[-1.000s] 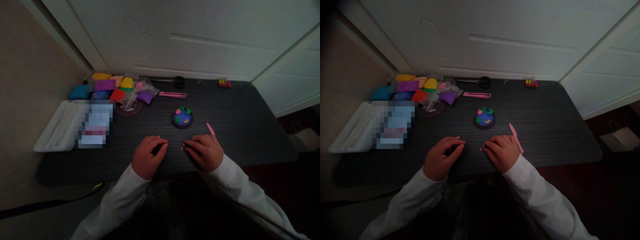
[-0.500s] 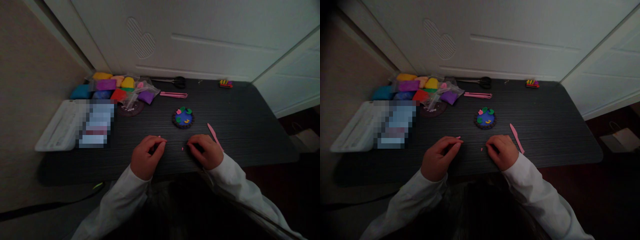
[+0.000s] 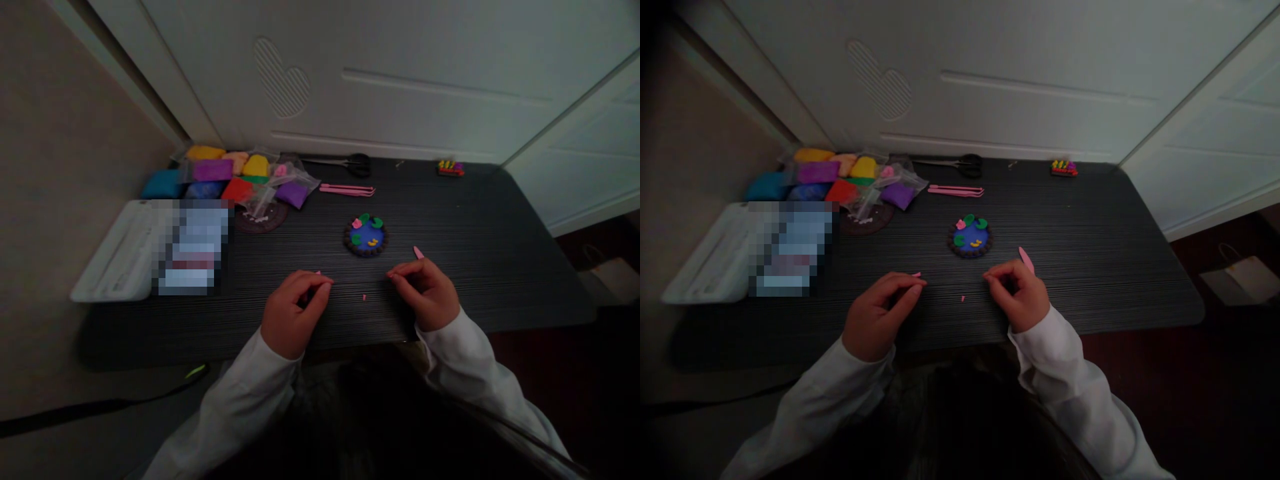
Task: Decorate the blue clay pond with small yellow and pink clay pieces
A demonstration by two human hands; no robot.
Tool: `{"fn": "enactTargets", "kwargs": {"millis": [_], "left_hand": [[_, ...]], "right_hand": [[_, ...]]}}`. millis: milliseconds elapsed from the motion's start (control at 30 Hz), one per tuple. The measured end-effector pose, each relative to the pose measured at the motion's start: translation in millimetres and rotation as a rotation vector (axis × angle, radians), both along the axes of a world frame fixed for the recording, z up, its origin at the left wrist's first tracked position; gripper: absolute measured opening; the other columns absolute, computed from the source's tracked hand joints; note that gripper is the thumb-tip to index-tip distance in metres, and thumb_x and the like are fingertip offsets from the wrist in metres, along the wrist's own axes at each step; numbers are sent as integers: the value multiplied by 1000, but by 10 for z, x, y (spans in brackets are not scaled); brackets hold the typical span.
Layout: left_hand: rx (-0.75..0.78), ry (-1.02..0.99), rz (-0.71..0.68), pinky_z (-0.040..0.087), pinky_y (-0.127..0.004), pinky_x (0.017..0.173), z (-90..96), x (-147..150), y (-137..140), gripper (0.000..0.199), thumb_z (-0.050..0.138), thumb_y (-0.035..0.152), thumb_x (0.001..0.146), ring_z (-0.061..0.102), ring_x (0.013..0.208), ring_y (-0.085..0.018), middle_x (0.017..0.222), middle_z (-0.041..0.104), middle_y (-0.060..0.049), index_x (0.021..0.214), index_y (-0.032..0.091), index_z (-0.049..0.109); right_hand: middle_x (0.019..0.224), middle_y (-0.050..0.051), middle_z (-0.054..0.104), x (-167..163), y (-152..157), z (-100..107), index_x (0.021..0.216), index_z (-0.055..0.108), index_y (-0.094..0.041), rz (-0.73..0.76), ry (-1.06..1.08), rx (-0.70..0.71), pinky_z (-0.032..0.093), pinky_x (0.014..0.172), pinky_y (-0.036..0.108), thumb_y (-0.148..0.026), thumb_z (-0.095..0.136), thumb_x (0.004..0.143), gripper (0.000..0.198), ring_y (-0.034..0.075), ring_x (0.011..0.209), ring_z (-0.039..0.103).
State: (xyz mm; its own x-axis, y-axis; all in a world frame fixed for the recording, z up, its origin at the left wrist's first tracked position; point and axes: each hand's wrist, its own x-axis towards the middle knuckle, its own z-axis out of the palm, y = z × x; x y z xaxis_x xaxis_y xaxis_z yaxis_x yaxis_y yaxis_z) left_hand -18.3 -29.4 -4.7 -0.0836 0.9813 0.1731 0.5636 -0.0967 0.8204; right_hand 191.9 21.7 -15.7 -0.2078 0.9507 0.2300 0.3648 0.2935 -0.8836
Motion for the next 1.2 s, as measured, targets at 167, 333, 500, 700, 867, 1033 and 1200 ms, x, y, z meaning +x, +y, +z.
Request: {"fn": "enactTargets", "kwargs": {"millis": [167,333,500,700,867,1033,1200], "left_hand": [[-1,-2,-3,41,-26,76,-12,-5,-6,14,47,24,76,54,85,-14,85,59,-3,82,18,59],[9,-4,4,41,-25,74,-28,4,14,14,48,24,75,54,85,-14,84,59,-2,81,18,60],[9,7,2,41,-25,73,-24,7,16,15,47,24,76,54,85,-14,84,60,-2,81,18,60],[8,-5,10,41,-25,73,-24,7,14,14,48,24,75,54,84,-14,84,60,-2,80,18,60],[17,-16,5,41,-25,73,-32,11,10,14,48,24,75,54,84,-14,84,59,-2,81,18,59],[11,-4,10,41,-25,73,-15,2,6,14,48,24,75,55,84,-14,83,60,-2,80,19,60],[4,6,5,41,-25,73,-5,0,10,14,48,24,76,55,84,-13,84,60,-2,80,19,60]], "right_hand": [[73,1,61,10,16,26,79,50,-18,-11,173,-93,48,66,31,-21,56,69,11,12,68,60],[73,-3,60,25,8,32,83,50,-22,7,298,-186,42,81,35,-19,57,69,15,13,71,62],[69,-5,61,14,15,60,80,52,-24,-3,340,-161,38,89,35,-14,61,65,21,11,70,61],[83,-2,63,10,13,61,84,54,-23,-21,336,-138,32,95,36,-14,60,67,20,10,73,61],[80,-1,65,3,12,48,82,53,-21,-12,415,-216,49,71,28,-16,58,69,15,11,71,61],[75,-2,65,6,24,38,82,52,-21,-31,454,-216,50,69,26,-14,61,66,19,10,69,61],[70,-4,63,15,24,51,82,52,-22,-64,416,-135,48,69,24,-12,65,60,27,8,66,59]]}}
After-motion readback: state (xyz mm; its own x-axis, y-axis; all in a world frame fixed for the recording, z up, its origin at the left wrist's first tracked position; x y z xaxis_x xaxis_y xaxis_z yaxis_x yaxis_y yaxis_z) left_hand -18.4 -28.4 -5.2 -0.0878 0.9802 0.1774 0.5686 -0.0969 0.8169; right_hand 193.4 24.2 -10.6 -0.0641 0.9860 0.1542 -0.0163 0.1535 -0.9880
